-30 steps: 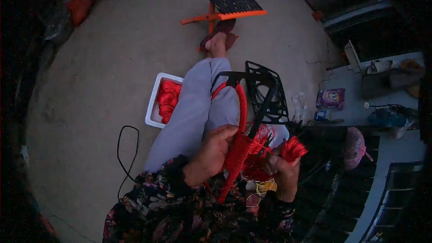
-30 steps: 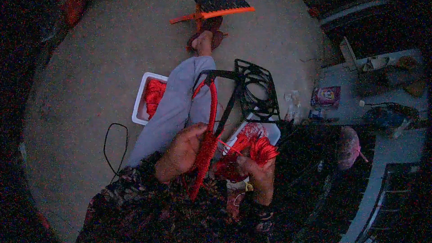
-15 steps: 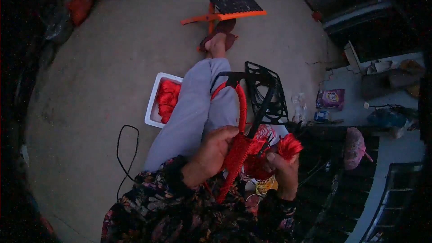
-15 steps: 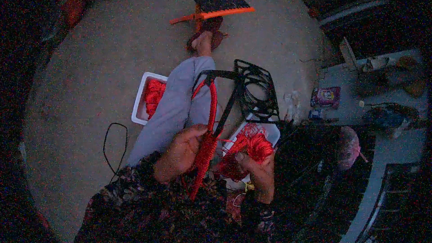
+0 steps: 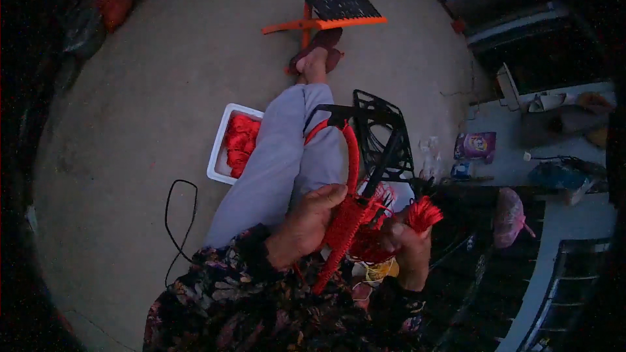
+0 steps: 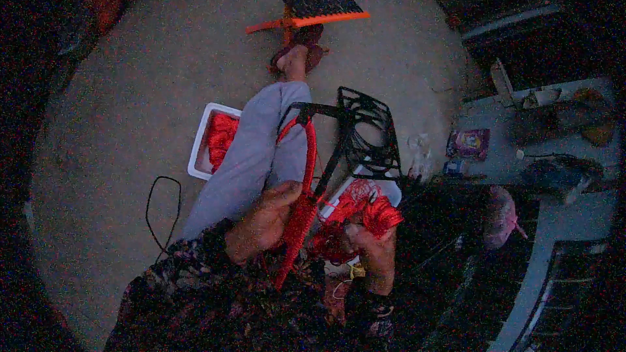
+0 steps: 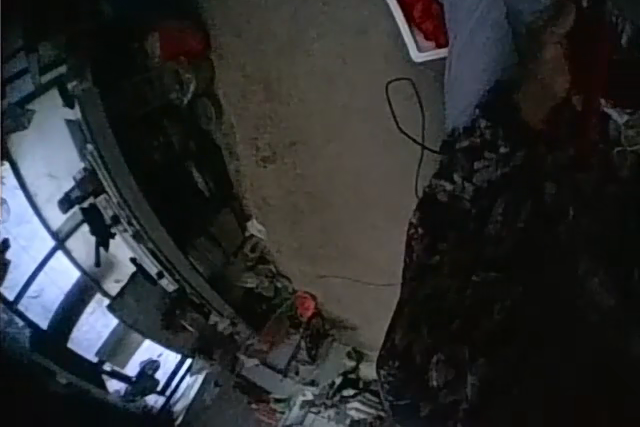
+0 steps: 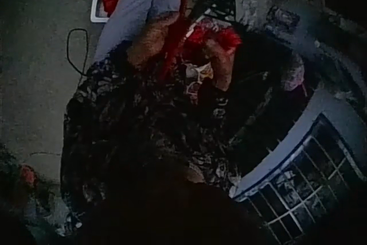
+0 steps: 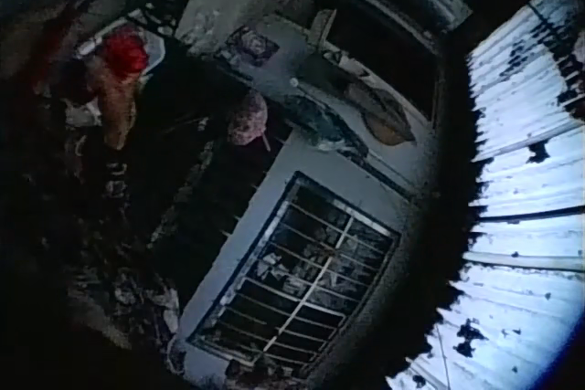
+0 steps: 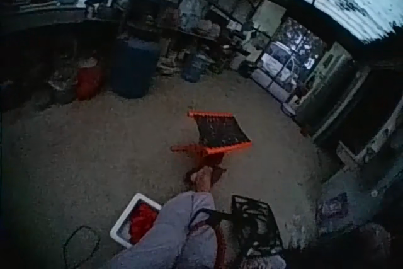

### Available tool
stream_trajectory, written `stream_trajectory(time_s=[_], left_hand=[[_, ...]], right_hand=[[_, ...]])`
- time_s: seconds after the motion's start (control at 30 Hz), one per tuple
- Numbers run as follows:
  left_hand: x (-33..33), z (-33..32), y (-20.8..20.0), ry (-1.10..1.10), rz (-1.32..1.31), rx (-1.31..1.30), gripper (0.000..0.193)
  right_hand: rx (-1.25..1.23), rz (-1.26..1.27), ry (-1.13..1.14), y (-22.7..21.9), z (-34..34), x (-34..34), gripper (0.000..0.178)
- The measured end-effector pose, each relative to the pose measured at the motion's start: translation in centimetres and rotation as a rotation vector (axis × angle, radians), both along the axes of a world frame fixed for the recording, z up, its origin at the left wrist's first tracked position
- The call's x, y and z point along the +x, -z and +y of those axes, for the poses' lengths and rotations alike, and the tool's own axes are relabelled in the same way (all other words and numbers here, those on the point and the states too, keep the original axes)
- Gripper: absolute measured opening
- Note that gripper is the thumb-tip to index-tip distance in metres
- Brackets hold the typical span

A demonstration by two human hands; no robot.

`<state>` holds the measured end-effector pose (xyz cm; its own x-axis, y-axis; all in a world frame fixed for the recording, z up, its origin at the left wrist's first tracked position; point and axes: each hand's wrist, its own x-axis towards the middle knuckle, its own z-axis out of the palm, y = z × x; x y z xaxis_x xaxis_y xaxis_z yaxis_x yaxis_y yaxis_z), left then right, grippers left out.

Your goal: Weaving red plastic cord through the metal frame of a chair seat.

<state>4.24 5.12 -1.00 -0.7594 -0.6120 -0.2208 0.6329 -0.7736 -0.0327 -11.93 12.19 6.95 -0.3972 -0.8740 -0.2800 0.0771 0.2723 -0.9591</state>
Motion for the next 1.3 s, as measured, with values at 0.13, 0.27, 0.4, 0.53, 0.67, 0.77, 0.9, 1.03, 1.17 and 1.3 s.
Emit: stream_trajectory(time_s=[0.13,0.27,0.4,0.53,0.67,0.77,0.9,1.03,1.17,1.3], left_hand=[[0.2,-0.3,-0.7,-0.002,0.031,0.023,0.021],[0.3,-0.2,-0.3,0.014,0.065,0.005,0.023],[0.1,0.1,0.5,-0.024,0.118,-0.004,0.022],[0.1,0.4,0.7,-0.074,0.013,-0.023,0.026],[0.5,0.1,1.7,-0.024,0.188,-0.084,0.041],[0.5,0.0,1.9,-0.023,0.234,-0.094,0.042],[0.2,0.1,1.9,-0.016,0.175,-0.040,0.037],[0.2,0.1,1.6,-0.006,0.197,0.005,0.030],[0.0,0.1,1.7,0.026,0.162,0.038,0.023],[-0.3,0.1,2.0,0.011,0.162,0.044,0.018]], right_hand=[[-0.004,-0.069,0.013,-0.4,-0.2,0.0,0.028],[0.070,-0.125,0.046,0.1,0.6,-1.1,0.052],[0.082,0.240,-0.034,-0.5,-1.5,0.8,0.032],[0.055,0.205,-0.083,-1.5,-2.5,1.2,0.039],[0.050,0.437,-0.147,-1.0,-3.7,2.2,0.034],[-0.048,0.637,-0.200,0.0,-3.8,1.8,0.033],[-0.115,0.617,-0.236,1.4,-3.0,1.1,0.030],[-0.100,0.630,-0.260,2.2,-3.0,0.3,0.025],[-0.036,0.284,-0.072,1.5,-2.7,0.4,0.039],[-0.097,0.213,-0.139,0.9,-2.6,-0.2,0.037]])
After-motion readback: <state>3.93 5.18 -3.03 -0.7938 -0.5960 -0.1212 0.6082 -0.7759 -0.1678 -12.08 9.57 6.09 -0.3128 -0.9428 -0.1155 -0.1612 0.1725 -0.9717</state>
